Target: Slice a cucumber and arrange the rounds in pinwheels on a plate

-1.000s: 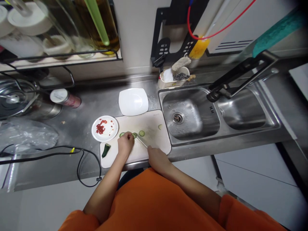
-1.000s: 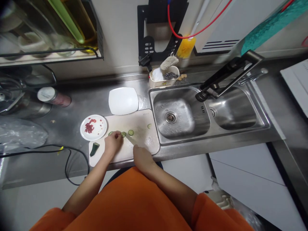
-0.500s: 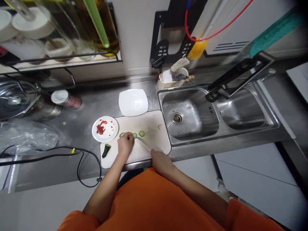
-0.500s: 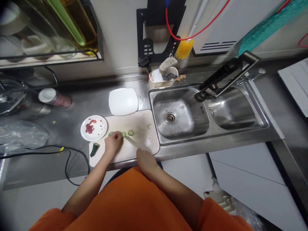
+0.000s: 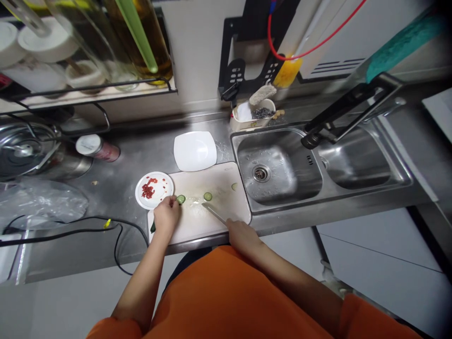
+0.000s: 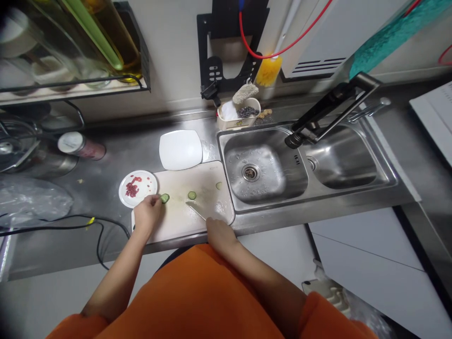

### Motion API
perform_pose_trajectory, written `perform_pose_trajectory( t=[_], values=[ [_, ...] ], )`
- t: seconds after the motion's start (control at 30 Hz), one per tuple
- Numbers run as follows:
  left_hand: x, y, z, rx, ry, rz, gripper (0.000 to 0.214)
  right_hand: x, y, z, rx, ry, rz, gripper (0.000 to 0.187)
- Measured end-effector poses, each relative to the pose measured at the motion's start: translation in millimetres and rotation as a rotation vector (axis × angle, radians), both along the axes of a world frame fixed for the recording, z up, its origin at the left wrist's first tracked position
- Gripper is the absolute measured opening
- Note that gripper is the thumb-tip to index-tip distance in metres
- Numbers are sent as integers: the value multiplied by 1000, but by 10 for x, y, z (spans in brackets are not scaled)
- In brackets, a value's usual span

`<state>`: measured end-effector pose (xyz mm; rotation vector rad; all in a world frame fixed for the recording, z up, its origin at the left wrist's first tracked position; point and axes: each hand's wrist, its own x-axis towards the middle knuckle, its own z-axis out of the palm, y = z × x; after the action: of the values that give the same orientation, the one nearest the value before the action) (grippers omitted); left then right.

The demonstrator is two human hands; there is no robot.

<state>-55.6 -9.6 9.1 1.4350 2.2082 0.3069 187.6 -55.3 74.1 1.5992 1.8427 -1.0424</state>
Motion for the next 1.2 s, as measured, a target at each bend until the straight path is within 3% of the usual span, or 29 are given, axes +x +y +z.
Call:
perform_pose_trajectory(
  t=[0.1,0.23,0.47,0.7,1.1,1.2],
  values=[
    [56,9,-7,24,28,-65,26,0,-2,5,-9,-2,-3,32],
    [262,126,-35,61,-115,-218,28,-5,-11,8,-16,-8,-7,32],
    [624,433,-116,-106,-169,-412,20,-16,-28,-7,-13,1,-21,33],
    [707,474,-75,-165,-158,-451,7,16,-21,-37,-21,16,-21,33],
    [699,422,-55,-150,-248,-415,16,17,-12,-40,-9,12,-18,34],
    [721,454,-46,-171,-210,-443,9,13,-9,-34,-17,7,-17,33]
  ],
)
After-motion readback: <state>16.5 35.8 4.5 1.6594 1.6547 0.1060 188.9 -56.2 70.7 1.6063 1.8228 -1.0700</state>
